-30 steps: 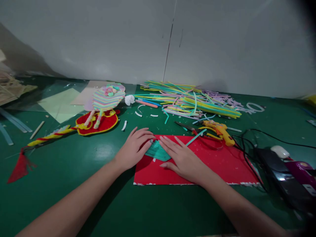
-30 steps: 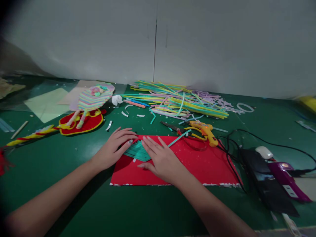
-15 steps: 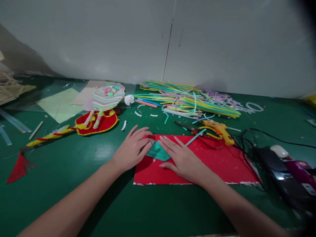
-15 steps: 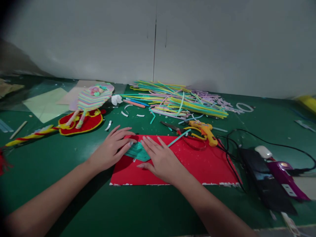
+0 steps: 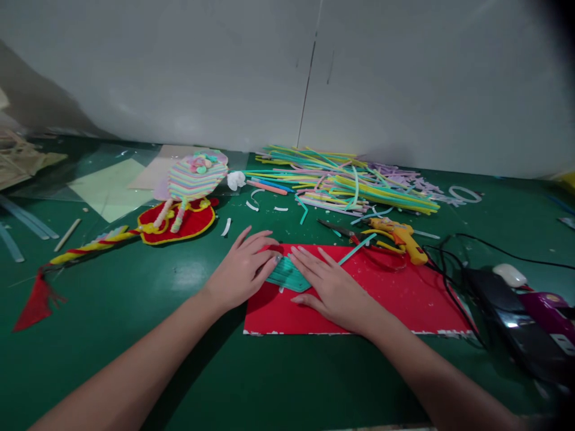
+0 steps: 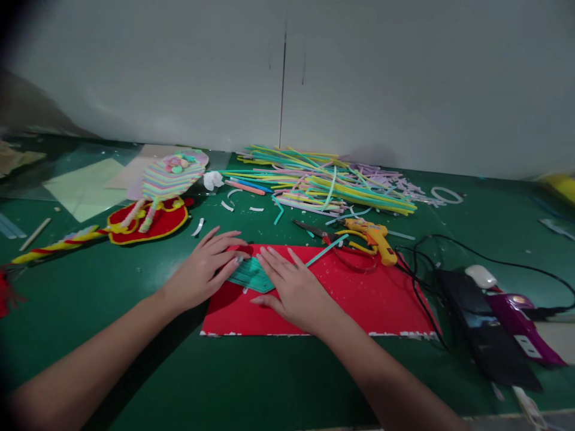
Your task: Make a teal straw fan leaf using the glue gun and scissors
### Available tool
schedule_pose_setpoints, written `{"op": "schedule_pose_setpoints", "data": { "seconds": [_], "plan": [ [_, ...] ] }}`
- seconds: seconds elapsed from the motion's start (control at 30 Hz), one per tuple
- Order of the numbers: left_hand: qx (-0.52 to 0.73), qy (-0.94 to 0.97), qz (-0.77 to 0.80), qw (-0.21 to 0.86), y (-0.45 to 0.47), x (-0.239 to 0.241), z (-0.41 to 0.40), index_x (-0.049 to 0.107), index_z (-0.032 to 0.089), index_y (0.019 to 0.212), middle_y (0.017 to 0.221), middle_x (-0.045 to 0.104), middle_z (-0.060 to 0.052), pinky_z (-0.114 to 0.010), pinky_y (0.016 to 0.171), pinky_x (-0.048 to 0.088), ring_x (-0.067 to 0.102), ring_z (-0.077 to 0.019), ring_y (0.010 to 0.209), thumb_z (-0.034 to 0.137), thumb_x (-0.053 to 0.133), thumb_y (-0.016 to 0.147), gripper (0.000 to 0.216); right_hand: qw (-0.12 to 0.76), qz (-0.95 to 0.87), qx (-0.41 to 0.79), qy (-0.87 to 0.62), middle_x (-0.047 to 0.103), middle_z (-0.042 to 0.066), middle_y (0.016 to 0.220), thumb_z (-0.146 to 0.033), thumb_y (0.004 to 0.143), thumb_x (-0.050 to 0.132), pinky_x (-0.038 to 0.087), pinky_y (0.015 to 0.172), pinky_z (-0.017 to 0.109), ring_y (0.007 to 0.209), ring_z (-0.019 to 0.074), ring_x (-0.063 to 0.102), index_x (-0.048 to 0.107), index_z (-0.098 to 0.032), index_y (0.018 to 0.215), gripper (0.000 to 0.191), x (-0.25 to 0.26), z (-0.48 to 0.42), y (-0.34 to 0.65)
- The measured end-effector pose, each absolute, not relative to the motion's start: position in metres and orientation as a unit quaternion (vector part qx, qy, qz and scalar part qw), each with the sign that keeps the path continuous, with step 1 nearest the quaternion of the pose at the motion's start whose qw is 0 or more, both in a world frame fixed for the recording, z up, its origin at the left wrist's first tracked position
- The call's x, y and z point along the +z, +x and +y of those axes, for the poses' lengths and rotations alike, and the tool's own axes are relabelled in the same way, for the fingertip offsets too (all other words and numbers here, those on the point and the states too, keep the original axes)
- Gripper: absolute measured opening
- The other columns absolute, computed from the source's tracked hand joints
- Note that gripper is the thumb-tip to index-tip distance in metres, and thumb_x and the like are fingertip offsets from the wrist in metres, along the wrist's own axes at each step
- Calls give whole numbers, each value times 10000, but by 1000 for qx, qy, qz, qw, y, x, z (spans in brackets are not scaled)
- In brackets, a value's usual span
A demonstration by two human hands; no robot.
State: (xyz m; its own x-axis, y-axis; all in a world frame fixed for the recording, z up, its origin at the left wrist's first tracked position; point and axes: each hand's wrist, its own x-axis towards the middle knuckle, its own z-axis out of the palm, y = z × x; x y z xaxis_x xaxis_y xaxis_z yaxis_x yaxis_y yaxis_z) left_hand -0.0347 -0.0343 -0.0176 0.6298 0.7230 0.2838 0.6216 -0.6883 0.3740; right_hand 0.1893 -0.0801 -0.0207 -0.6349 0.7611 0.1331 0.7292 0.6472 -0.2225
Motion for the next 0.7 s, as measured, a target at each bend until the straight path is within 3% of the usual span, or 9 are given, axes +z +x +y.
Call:
{"op": "schedule_pose_setpoints", "data": {
  "seconds": [0.37,0.53,0.7],
  "plan": [
    [248,849,434,175,-34,-26,-30,599,219,1121,1177,622,-36,-484,1125,208,492,-182,1206,252,297,966,341,122,-896,105,-413,274,56,1513,-448,942,376,227,1143,491,1413,184,194,129,-216,1487,642,-18,-80,190],
    [323,780,498,199,-39,-28,-24,641,196,989,1090,646,-61,-450,1056,327,552,-193,1098,263,350,953,301,151,-866,106,-464,305,30,1505,-277,974,329,265,1129,480,1402,182,234,287,-267,1449,477,-17,-70,208],
    [349,767,499,201,-42,-29,-21,656,180,911,963,643,-59,-342,879,450,590,-184,946,262,451,919,221,153,-856,130,-477,402,40,1457,-274,958,391,265,1116,532,1377,217,302,480,-269,1339,391,-21,-66,224]
  ]
}}
